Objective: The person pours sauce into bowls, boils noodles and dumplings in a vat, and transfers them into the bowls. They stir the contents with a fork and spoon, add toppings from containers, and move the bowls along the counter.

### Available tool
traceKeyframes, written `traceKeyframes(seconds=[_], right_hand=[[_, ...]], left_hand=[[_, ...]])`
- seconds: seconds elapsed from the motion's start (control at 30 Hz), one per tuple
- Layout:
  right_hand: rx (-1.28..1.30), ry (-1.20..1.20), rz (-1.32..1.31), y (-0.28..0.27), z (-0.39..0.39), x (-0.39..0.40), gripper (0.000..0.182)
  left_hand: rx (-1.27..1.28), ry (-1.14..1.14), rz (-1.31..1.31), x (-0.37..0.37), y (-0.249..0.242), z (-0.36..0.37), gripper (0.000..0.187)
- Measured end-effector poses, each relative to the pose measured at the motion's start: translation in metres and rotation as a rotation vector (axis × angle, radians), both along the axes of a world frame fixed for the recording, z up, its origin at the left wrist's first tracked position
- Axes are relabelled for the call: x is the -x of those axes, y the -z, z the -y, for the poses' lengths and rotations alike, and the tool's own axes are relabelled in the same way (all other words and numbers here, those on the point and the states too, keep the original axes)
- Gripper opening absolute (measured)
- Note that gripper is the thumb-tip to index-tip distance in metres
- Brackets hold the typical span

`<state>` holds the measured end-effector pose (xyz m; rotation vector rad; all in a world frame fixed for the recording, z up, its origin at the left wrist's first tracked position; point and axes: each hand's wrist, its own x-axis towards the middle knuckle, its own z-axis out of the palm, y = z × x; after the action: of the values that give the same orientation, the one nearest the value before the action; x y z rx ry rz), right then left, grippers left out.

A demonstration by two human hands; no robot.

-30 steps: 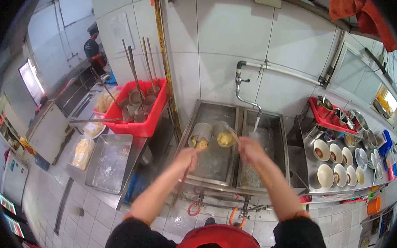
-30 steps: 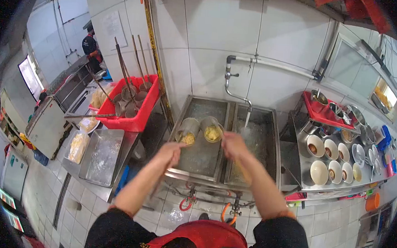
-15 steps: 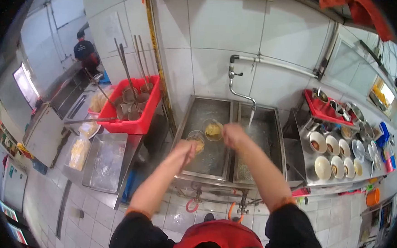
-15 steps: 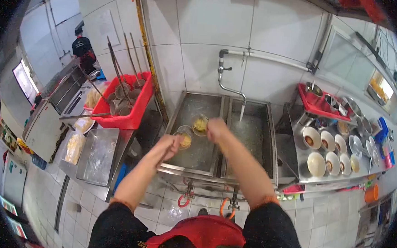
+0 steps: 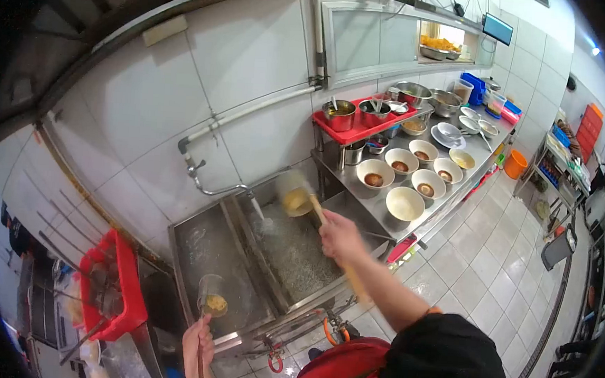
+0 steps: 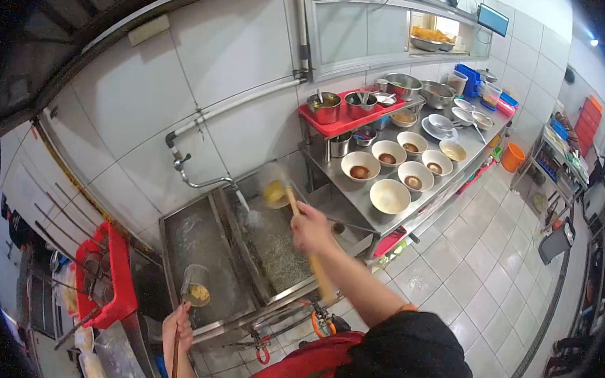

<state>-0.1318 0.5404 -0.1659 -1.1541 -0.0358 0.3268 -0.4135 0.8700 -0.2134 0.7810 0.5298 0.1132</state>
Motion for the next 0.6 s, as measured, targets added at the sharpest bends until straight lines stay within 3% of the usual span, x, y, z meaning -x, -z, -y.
traceKeyframes(seconds=[0.07,0.17,0.2,0.3,0.4,0.43,0.6], right_hand=[[0.291,0.368,0.296,0.041,-0.014,-0.015,0.047],[0.726,0.729,0.601,0.065,0.005,-0.090,0.049],[0.686,0.786,0.565,0.075,0.010,-0.115,0.049],[0.807,0.816,0.555,0.120,0.037,-0.174,0.051],[0.786,0.900,0.668,0.155,0.045,-0.173,0.052],[0.781,0.903,0.671,0.156,0.045,-0.176,0.052],[0.806,0.880,0.609,0.164,0.060,-0.203,0.054]], left_hand=[[0.016,-0.040,-0.037,-0.008,-0.002,0.014,0.027],[0.132,-0.038,-0.039,-0.012,0.009,0.015,0.026],[0.164,-0.031,-0.018,-0.010,0.011,0.016,0.029],[0.219,-0.042,-0.017,-0.012,0.021,0.021,0.032],[0.205,-0.027,-0.122,-0.013,0.020,0.021,0.023],[0.210,0.036,-0.151,-0.018,0.012,0.025,0.019],[0.048,-0.124,-0.296,-0.020,-0.006,0.042,0.021]])
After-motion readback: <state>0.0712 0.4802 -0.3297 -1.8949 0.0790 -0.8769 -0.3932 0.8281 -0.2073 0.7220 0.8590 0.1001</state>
